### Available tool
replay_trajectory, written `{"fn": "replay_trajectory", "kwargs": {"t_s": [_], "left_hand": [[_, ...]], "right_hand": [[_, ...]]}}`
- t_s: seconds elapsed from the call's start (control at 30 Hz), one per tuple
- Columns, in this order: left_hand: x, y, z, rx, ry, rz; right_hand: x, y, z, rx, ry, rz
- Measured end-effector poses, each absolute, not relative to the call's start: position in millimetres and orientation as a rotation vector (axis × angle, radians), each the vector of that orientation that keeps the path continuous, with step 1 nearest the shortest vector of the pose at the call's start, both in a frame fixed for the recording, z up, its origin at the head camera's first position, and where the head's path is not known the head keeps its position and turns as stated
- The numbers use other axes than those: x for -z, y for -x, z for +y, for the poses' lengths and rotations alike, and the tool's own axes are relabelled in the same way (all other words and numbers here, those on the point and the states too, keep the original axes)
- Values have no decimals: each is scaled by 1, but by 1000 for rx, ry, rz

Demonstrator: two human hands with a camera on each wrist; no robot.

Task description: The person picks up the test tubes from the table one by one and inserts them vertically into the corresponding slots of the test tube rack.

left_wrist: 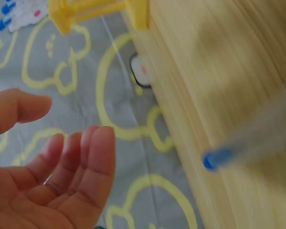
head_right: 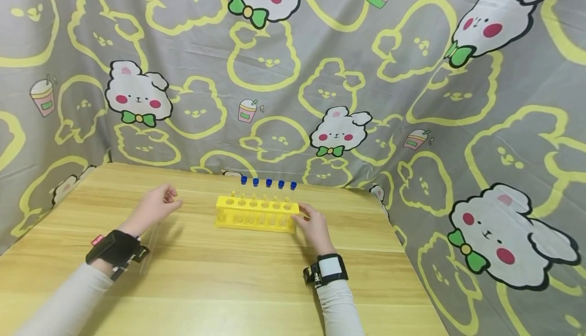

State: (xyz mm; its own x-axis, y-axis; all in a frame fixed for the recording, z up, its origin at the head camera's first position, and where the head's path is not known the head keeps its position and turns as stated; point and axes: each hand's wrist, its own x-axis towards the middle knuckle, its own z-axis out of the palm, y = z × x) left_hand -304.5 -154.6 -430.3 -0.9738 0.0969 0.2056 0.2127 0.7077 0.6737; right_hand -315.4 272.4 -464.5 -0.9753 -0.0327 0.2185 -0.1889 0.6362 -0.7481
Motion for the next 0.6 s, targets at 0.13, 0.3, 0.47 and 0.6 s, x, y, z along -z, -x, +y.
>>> {"fn": "replay_trajectory", "kwargs": {"t_s": [0.13,0.3,0.47,0.6], "left_hand": [[434,298,-170,1054,200,-2850],[438,294,-181,956,150,-2964],[445,293,-187,897,102,-3050],[450,293,-192,873,49,-3091]], "right_hand": [[464,315,273,-1242,-192,-2676],[463,314,272,-1219,-209,-2677],[461,313,271,-1216,-194,-2679],[462,313,271,-1208,-193,-2679]]}}
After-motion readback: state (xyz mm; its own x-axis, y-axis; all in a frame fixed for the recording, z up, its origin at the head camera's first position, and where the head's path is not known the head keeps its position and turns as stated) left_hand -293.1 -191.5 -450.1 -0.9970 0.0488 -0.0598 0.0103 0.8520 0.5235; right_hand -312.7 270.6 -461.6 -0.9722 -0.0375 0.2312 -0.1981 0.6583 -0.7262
